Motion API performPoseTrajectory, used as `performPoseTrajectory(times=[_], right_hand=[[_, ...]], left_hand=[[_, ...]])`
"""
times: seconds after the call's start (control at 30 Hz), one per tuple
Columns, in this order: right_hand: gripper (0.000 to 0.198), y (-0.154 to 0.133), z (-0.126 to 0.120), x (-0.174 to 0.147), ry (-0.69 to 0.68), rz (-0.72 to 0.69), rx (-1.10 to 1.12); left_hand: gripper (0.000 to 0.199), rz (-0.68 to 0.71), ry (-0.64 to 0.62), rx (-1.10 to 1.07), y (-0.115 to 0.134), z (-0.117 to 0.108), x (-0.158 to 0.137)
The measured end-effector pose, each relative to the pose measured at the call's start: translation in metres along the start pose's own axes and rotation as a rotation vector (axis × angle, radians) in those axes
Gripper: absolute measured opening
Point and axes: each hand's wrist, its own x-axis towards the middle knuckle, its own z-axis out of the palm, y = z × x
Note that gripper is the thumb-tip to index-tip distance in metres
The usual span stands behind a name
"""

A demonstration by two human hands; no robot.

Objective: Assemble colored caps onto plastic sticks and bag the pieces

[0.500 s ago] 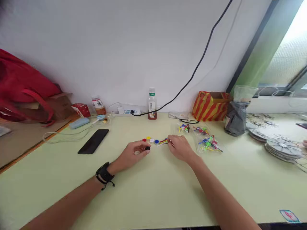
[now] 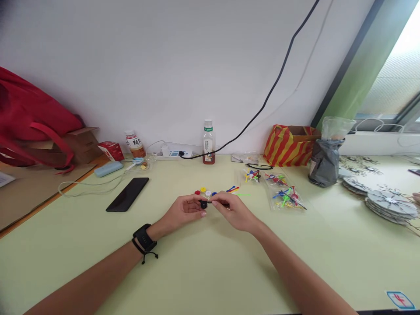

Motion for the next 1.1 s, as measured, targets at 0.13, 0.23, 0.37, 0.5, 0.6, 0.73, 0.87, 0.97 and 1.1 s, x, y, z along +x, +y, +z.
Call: performPoseTrajectory(times=[0.13, 0.23, 0.37, 0.5, 0.6, 0.73, 0.87, 0.97, 1.1], right_hand=[[0.027, 0.001, 0.015, 0.0, -0.011, -0.013, 0.178], [0.023, 0.004, 0.02, 0.0, 0.008, -0.014, 0.203], [0.012, 0.006, 0.023, 0.0, 0.046, -0.047, 0.162], [0.011, 0.007, 0.021, -0.001, 0.079, -0.025, 0.016], [0.016, 0.007, 0.016, -0.001, 0.077, 0.006, 0.006], [0.021, 0.002, 0.008, 0.0, 0.039, -0.001, 0.084], [0.024, -0.001, 0.005, 0.0, 0.021, -0.001, 0.089], [0.024, 0.0, 0.006, 0.0, 0.015, -0.004, 0.084], [0.024, 0.001, 0.008, 0.0, 0.018, -0.009, 0.076]], left_hand=[[0.044, 0.042, -0.03, 0.011, 0.003, 0.002, -0.001], [0.039, 0.071, -0.048, 0.026, 0.006, 0.004, -0.002], [0.033, 0.081, -0.031, 0.057, 0.009, 0.007, -0.002], [0.029, 0.119, -0.003, 0.078, 0.008, 0.006, -0.002], [0.026, 0.154, 0.048, 0.109, 0.005, 0.005, -0.002], [0.023, 0.19, 0.055, 0.164, 0.003, 0.004, -0.003], [0.02, 0.22, 0.032, 0.267, 0.005, 0.005, -0.005], [0.016, 0.244, 0.025, 0.337, 0.007, 0.006, -0.006], [0.013, 0.255, -0.002, 0.371, 0.01, 0.006, -0.007]])
